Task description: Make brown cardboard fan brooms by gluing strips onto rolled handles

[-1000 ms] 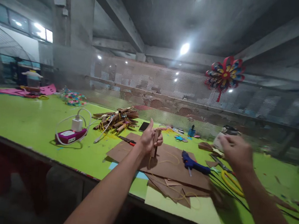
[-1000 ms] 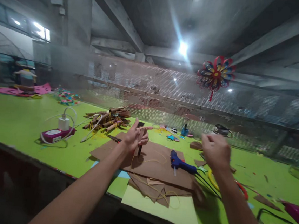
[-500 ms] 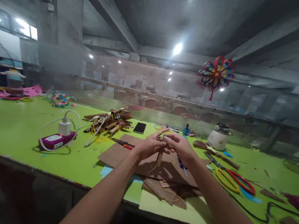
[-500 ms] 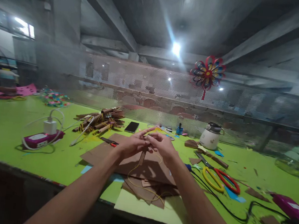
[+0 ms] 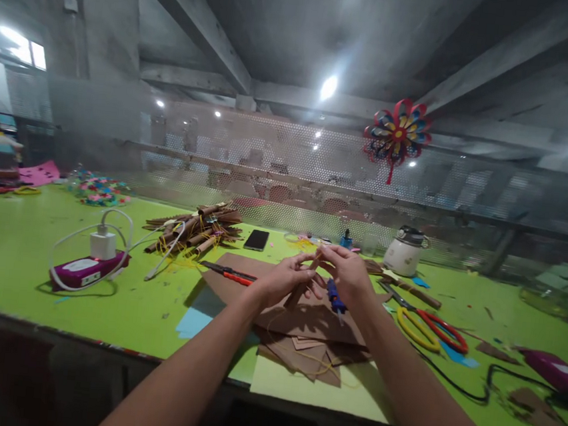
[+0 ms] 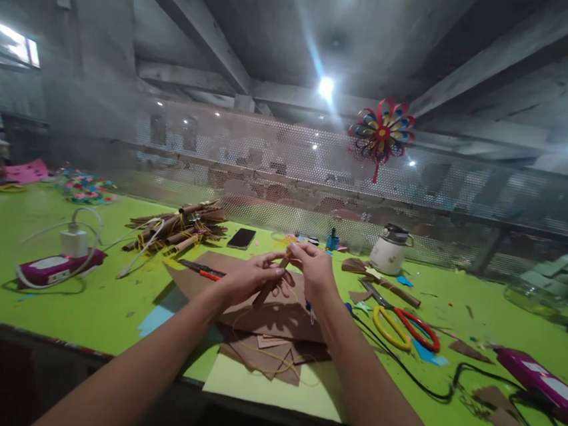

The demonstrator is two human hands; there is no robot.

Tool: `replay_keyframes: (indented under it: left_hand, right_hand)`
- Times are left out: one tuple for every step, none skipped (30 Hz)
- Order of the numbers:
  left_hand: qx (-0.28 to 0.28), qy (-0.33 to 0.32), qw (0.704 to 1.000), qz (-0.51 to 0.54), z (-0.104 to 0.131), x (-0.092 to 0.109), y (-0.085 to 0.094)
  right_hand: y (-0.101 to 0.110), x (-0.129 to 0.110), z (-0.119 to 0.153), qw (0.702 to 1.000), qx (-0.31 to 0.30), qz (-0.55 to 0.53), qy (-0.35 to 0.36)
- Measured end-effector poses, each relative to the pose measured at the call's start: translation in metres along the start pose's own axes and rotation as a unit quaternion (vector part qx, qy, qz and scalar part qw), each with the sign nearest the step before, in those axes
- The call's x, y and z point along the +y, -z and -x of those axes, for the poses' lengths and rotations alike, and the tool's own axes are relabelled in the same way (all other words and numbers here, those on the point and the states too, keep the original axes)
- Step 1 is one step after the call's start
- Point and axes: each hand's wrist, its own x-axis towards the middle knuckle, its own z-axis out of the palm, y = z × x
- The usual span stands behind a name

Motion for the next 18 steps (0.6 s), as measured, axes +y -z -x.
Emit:
replay_keyframes:
  left_hand:
    - [0.004, 0.013, 1.0, 0.0, 0.0, -0.001, 0.001]
    - [0.001, 0.03, 1.0, 0.002, 0.001, -0.001, 0.002]
    - [-0.01, 0.05, 0.999, 0.007, 0.001, -0.001, 0.003]
    - [-0.025, 0.07, 0.997, 0.015, 0.002, -0.001, 0.003]
    - [-0.037, 0.089, 0.995, 0.025, 0.003, -0.001, 0.003]
    - [-0.045, 0.104, 0.993, 0.037, 0.004, -0.001, 0.003]
    - [-0.044, 0.115, 0.991, 0.049, 0.004, -0.001, 0.003]
    - [-0.041, 0.119, 0.99, 0.058, 0.005, -0.001, 0.002]
    - [-0.04, 0.119, 0.99, 0.064, 0.005, -0.001, 0.001]
    - [-0.046, 0.118, 0.99, 0.069, 0.005, -0.001, -0.001]
    - [-0.059, 0.117, 0.989, 0.071, 0.004, -0.002, -0.003]
    - [-0.078, 0.117, 0.988, 0.072, 0.004, -0.003, -0.005]
    - [-0.095, 0.119, 0.986, 0.072, 0.003, -0.003, -0.007]
    - [-0.105, 0.123, 0.984, 0.074, 0.001, -0.004, -0.009]
    - [-0.107, 0.128, 0.983, 0.079, 0.0, -0.005, -0.011]
    - [-0.107, 0.134, 0.981, 0.087, -0.001, -0.005, -0.013]
    - [-0.106, 0.14, 0.98, 0.096, -0.001, -0.004, -0.015]
    - [-0.105, 0.146, 0.978, 0.106, -0.002, -0.004, -0.016]
  right_hand:
    - [0.004, -0.001, -0.002, 0.999, 0.007, -0.034, -0.01]
    - [0.007, -0.002, -0.004, 0.997, 0.016, -0.065, -0.023]
    - [0.011, -0.004, -0.006, 0.995, 0.024, -0.093, -0.035]
    - [0.015, -0.006, -0.007, 0.992, 0.029, -0.116, -0.046]
    - [0.018, -0.009, -0.008, 0.989, 0.029, -0.135, -0.052]
    - [0.022, -0.011, -0.009, 0.987, 0.022, -0.151, -0.054]
    - [0.024, -0.014, -0.009, 0.985, 0.007, -0.164, -0.053]
    - [0.026, -0.015, -0.01, 0.984, -0.013, -0.173, -0.048]
    - [0.028, -0.017, -0.01, 0.983, -0.034, -0.176, -0.041]
    - [0.028, -0.017, -0.011, 0.983, -0.051, -0.174, -0.035]
    - [0.029, -0.017, -0.012, 0.984, -0.062, -0.165, -0.029]
    - [0.029, -0.016, -0.012, 0.987, -0.061, -0.148, -0.022]
    - [0.029, -0.015, -0.013, 0.99, -0.053, -0.128, -0.013]
    - [0.028, -0.014, -0.015, 0.993, -0.041, -0.108, -0.004]
    - [0.028, -0.014, -0.016, 0.995, -0.03, -0.092, 0.004]
    - [0.028, -0.013, -0.017, 0.996, -0.02, -0.081, 0.012]
    - [0.029, -0.014, -0.019, 0.997, -0.013, -0.074, 0.021]
    - [0.031, -0.015, -0.021, 0.997, -0.005, -0.071, 0.029]
